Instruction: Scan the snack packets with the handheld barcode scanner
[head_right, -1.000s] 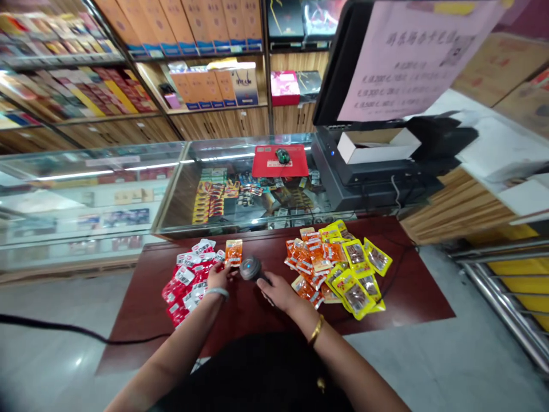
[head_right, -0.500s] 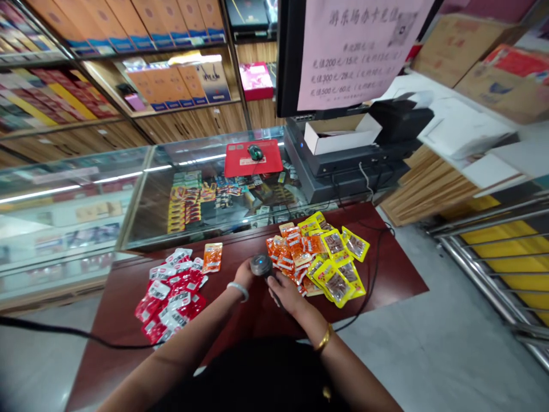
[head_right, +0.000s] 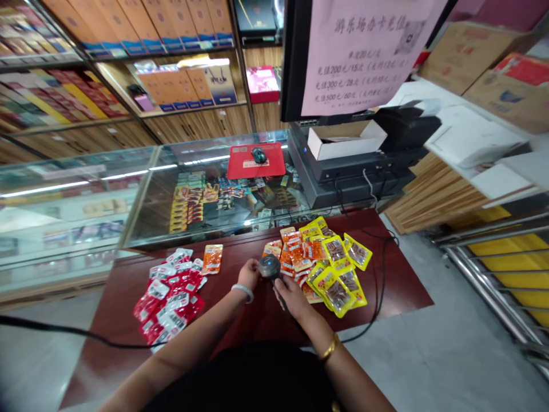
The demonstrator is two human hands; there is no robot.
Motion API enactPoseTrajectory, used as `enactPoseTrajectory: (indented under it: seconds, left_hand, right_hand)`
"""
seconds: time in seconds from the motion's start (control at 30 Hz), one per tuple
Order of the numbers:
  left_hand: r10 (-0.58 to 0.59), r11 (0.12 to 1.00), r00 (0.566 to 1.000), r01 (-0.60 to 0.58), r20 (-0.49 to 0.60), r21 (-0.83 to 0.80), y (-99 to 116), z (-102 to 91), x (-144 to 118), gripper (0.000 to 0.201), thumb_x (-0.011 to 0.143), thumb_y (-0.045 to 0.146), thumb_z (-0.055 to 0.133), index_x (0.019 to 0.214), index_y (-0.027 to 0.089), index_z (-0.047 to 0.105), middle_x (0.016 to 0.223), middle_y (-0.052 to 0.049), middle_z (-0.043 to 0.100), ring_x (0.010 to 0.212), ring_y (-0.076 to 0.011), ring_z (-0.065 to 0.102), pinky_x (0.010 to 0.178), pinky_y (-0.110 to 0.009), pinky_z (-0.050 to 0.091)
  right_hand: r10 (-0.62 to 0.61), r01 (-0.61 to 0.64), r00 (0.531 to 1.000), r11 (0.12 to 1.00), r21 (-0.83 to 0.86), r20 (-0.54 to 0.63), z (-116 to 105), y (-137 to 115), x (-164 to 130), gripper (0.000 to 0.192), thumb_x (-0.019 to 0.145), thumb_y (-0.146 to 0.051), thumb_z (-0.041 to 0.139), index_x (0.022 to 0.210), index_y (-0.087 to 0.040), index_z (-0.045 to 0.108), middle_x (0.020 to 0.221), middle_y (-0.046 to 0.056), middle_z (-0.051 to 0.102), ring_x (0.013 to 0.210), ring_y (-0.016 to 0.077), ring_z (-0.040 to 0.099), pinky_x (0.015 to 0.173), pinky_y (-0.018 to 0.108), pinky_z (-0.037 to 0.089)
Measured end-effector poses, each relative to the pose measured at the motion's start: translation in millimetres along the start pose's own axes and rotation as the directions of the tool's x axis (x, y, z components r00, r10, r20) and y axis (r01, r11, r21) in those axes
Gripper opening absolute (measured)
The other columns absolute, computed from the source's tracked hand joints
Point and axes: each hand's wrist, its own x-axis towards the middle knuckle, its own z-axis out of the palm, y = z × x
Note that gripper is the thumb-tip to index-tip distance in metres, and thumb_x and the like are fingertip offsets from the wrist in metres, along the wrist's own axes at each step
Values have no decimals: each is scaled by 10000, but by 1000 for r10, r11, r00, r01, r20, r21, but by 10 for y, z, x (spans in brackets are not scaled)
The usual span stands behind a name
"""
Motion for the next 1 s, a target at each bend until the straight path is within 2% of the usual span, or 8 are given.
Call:
enactPoseTrajectory:
  seconds: [0.2,0.4,0.57,0.67,0.77,0.83,0.9,1.0]
  left_hand:
    - [23,993,993,-36,-117,-111,-370,-459,-138,173,722,248,663,744,208,496,526,97,501,442,-78,480,487,-192,378]
    - [-100,975,973,54,-207,-217,-589,-1029,-246,231,710,266,689,748,217,466,486,105,487,421,-89,495,484,-201,386]
    - [-208,968,893,128,-399,-217,-725,-1557,-286,216,737,255,659,757,216,448,522,82,522,432,-104,517,497,-220,399]
    - [-160,986,854,116,-496,-119,-740,-1750,-303,208,744,288,660,796,205,477,642,40,577,526,-133,574,581,-277,473]
    - [38,984,795,75,-606,159,-711,-1806,-337,300,699,297,726,899,187,532,866,-39,623,816,-203,637,785,-368,515]
    - [168,942,774,57,-610,332,-671,-1741,-354,362,694,300,741,981,185,553,987,-78,616,1001,-253,606,886,-415,492]
    - [242,908,808,6,-538,419,-604,-1573,-348,344,720,312,721,1002,189,567,1013,-84,610,1045,-266,587,907,-424,482]
    - [270,903,916,-134,-297,409,-432,-1140,-298,202,758,272,667,927,183,603,910,-53,633,924,-223,615,863,-374,493]
  right_hand:
    - [-21,28,994,998,-60,110,355,-15,170,497,840,-722,523,866,-226,508,504,-104,435,354,73,342,352,193,275]
    - [-4,32,973,992,-121,230,734,98,300,491,859,-703,531,915,-215,536,534,-86,452,387,78,375,368,193,283]
    - [9,52,946,983,-178,323,905,214,326,516,860,-687,547,1025,-199,580,561,-69,473,422,85,383,385,197,287]
    - [16,48,949,980,-194,315,915,244,302,524,858,-681,554,1048,-195,592,569,-63,480,442,93,408,397,200,301]
    - [20,36,955,983,-182,294,873,224,258,521,853,-687,555,1023,-195,589,587,-56,500,448,92,416,403,201,307]
    - [20,24,965,986,-163,262,823,197,226,530,831,-712,557,968,-200,573,580,-59,500,434,88,405,396,201,297]
    - [27,4,975,991,-136,221,755,172,193,551,802,-749,554,921,-211,542,555,-71,483,409,84,381,383,203,286]
    - [30,-13,987,994,-106,156,608,149,138,564,780,-782,541,873,-228,497,528,-87,455,385,83,363,369,206,277]
